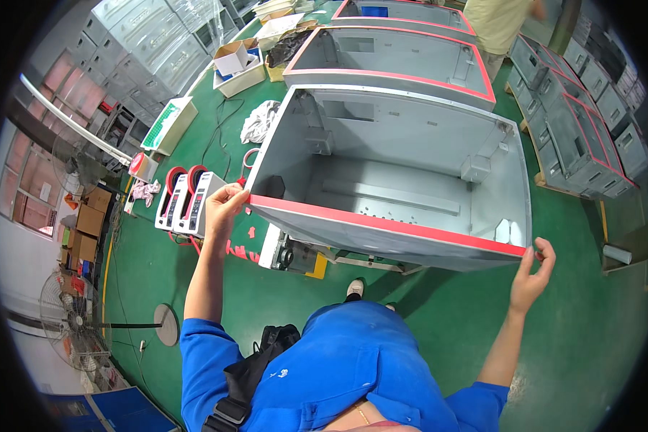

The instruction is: Applying red adhesive tape to the edges of metal equipment chassis on an assembly floor.

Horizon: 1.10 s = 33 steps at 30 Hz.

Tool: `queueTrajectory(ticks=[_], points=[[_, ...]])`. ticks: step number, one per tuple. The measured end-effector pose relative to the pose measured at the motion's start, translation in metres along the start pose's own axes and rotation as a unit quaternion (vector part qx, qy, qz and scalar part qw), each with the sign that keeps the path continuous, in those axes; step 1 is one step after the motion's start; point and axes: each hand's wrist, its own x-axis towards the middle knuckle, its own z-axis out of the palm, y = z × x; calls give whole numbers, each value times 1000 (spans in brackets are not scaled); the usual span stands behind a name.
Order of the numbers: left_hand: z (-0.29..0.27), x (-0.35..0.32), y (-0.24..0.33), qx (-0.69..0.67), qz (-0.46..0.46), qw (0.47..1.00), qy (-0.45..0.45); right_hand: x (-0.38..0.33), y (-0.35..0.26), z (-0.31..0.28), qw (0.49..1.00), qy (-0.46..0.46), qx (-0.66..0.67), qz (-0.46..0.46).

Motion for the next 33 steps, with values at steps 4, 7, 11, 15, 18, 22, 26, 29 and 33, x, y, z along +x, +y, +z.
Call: queueTrajectory(ticks=[4,7,11,15,18,22,26,29,33], points=[[-2,1,-3,-17,5,1000,1,-20,-43,27,982,-71,-54,-166],[-3,2,-4,-19,8,1000,-5,-28,-66,45,963,-125,-70,-229],[-5,2,-5,-13,23,999,-23,-35,-79,65,942,-170,-80,-277],[-2,0,-1,31,21,999,-3,-44,-86,75,924,-192,-115,-309],[-7,1,-2,32,27,999,-31,-48,-88,79,919,-190,-127,-321],[-6,0,0,18,-9,999,-26,-49,-89,82,914,-190,-147,-327],[-6,-1,2,-7,-1,999,-36,-51,-88,85,909,-189,-156,-336],[-5,-2,3,-14,1,999,-33,-53,-89,89,903,-190,-167,-348],[-7,-3,1,-17,2,999,-38,-57,-86,93,899,-189,-180,-353]])
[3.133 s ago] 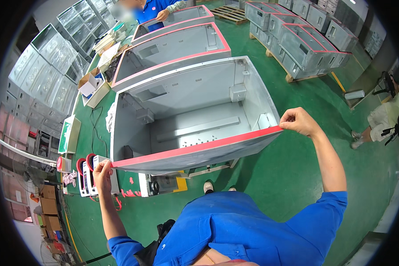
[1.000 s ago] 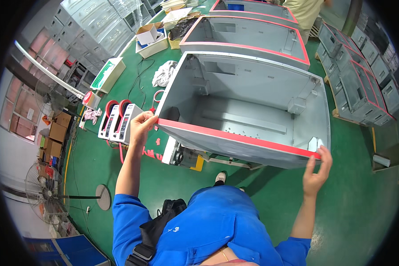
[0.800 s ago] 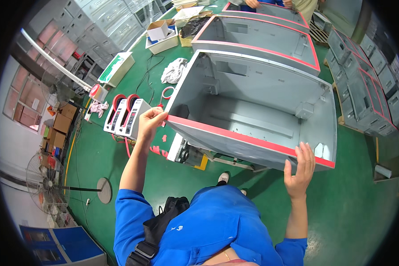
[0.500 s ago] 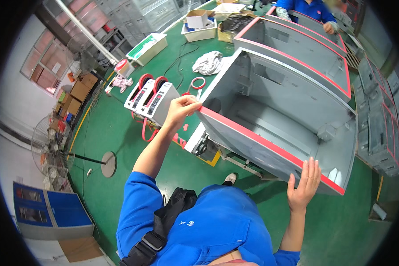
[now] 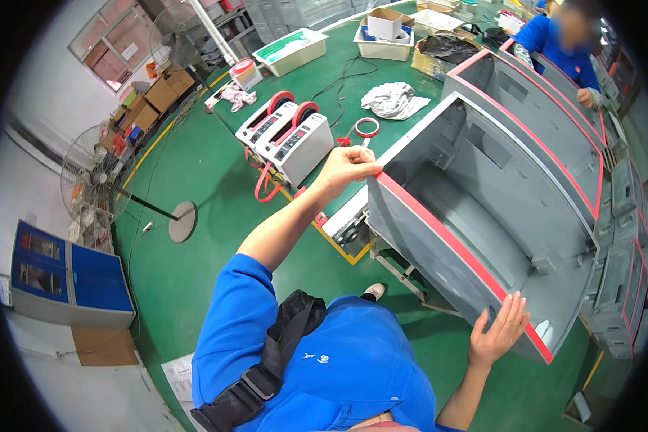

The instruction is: Applying red adhesive tape to the edges of metal equipment chassis on an assembly floor.

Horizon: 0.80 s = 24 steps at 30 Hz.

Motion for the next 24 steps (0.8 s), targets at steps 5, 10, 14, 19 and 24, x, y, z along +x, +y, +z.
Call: queueTrajectory(ticks=[5,10,14,19,24], points=[[1,0,4,-1,-15,1000,1,-2,1,4,1000,17,-17,-13],[2,2,-1,-2,-9,1000,18,-3,2,7,999,31,-21,-19],[0,2,-1,4,-17,1000,16,-3,0,6,999,27,-26,-19],[1,1,-2,20,-18,999,26,-5,1,6,999,25,-22,-19],[2,0,-1,54,5,998,25,-6,2,7,999,30,-18,-22]])
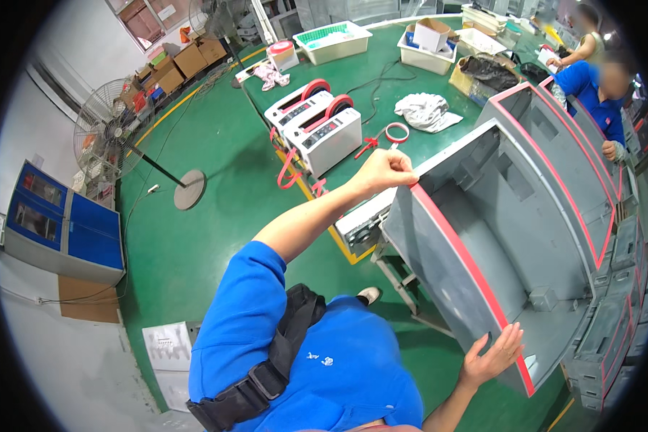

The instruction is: Applying red adhesive tape to the edges of metal equipment chassis on an assembly floor.

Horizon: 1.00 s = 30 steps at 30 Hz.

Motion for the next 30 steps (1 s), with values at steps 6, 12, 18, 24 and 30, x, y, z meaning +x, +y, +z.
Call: queueTrajectory(ticks=[6,12,18,24,30], points=[[0,2,-7,78,21,997,20,2,-1,-1,1000,0,-8,4],[3,-1,-3,159,67,984,48,5,-6,1,1000,9,-6,7],[-1,3,-24,86,97,991,46,3,-13,0,999,-8,-20,28],[-34,18,-42,-244,-45,968,23,21,-53,2,993,49,-57,90],[-70,20,-57,18,170,982,-84,73,-157,38,995,49,8,84]])
